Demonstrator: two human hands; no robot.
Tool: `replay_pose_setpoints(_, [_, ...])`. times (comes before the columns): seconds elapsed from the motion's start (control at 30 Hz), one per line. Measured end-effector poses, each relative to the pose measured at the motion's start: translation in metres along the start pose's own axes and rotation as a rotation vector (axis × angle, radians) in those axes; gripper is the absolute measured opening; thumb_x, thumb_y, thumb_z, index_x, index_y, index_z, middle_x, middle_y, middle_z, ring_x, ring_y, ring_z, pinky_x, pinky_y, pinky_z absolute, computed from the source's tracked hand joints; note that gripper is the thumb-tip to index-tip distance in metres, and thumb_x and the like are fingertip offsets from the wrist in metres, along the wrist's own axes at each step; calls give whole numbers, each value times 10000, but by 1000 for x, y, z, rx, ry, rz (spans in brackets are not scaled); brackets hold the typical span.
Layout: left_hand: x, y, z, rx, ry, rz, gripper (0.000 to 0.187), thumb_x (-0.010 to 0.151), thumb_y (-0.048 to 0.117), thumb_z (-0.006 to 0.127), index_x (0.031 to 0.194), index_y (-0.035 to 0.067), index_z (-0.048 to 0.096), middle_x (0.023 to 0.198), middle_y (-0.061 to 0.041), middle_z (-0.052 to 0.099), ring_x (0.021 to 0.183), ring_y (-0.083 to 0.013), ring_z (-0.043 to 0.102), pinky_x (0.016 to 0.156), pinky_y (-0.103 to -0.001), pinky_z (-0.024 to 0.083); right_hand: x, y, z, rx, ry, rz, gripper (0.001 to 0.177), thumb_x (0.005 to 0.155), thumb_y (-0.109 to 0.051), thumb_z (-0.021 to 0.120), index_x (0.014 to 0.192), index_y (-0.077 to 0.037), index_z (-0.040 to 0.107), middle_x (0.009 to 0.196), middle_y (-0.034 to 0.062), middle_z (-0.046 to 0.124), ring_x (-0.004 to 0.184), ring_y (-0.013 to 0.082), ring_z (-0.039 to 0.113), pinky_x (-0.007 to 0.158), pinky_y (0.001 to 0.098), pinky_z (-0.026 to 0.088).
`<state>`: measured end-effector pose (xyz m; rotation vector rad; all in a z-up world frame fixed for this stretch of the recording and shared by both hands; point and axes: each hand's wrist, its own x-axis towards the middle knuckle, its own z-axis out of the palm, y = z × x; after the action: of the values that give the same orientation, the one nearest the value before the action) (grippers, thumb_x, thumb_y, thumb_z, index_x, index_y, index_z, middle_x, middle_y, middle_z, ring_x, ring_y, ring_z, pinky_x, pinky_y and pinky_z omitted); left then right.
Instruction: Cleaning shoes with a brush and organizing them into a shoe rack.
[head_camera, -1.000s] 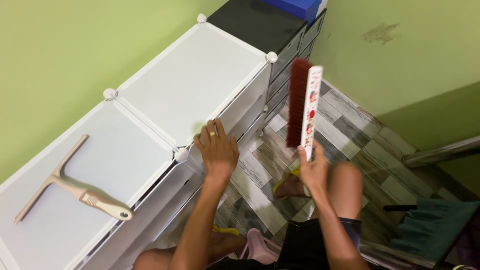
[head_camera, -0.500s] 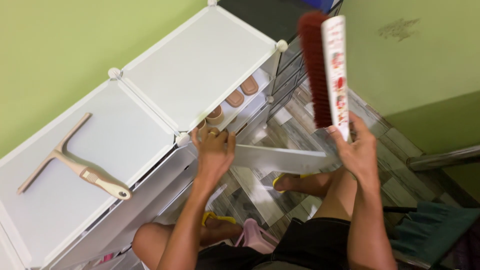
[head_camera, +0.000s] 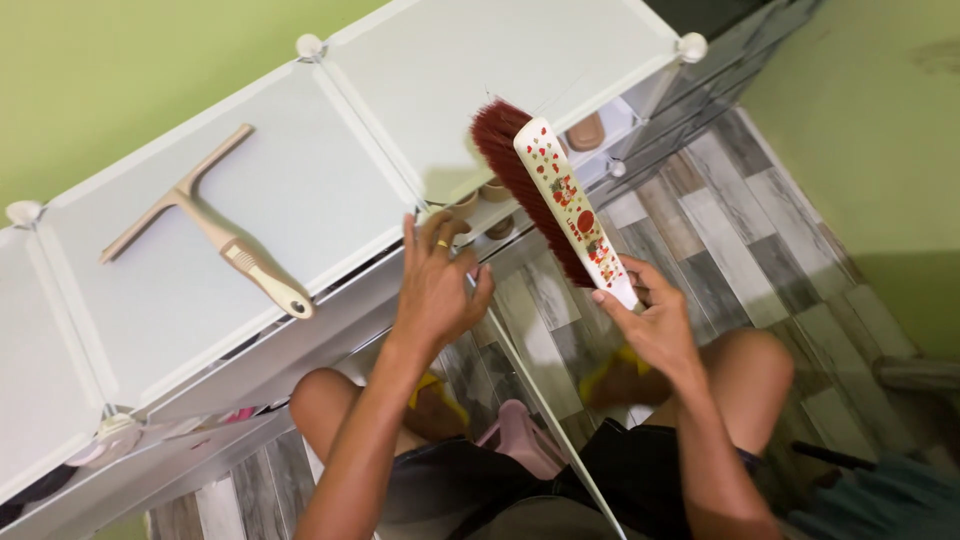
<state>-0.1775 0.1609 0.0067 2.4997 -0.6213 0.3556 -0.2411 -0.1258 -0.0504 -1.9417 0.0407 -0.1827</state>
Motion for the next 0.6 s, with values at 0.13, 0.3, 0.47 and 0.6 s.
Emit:
replay_pose_setpoints(0.13, [5,0,-3,-79,-44,-31,172,721,74,644,869,-11,669,1367,-233,541,1410,-421,384,1236,-685,136,7,8,41,152,17,26,523,890,-25,762,1368,31,558,1195,119,732,1067,151,704,909,277,572])
replay_pose_setpoints(0.3, [12,0,-3,-107,-24,-69,340,667,29,627,1004,-19,630,1433,-238,467,1440,-451,329,1234,-670,148,12,19,75,234,25,21,499,925,-8,739,1382,44,544,1181,121,730,1044,145,709,888,260,572])
replay_pose_setpoints(0.47, [4,-5,-3,-111,-60,-38,331,680,5,639,1010,24,627,1457,-199,471,1482,-445,292,1253,-669,138,1,43,88,181,76,71,479,933,-4,735,1371,41,545,1139,100,732,981,124,696,826,249,565])
replay_pose_setpoints(0.6, [-19,3,-10,-100,-36,-33,365,763,-7,652,1124,46,633,1571,-219,366,1558,-451,171,1288,-656,108,-31,73,88,219,148,32,420,930,12,746,1310,39,568,1127,81,714,979,109,682,842,242,558])
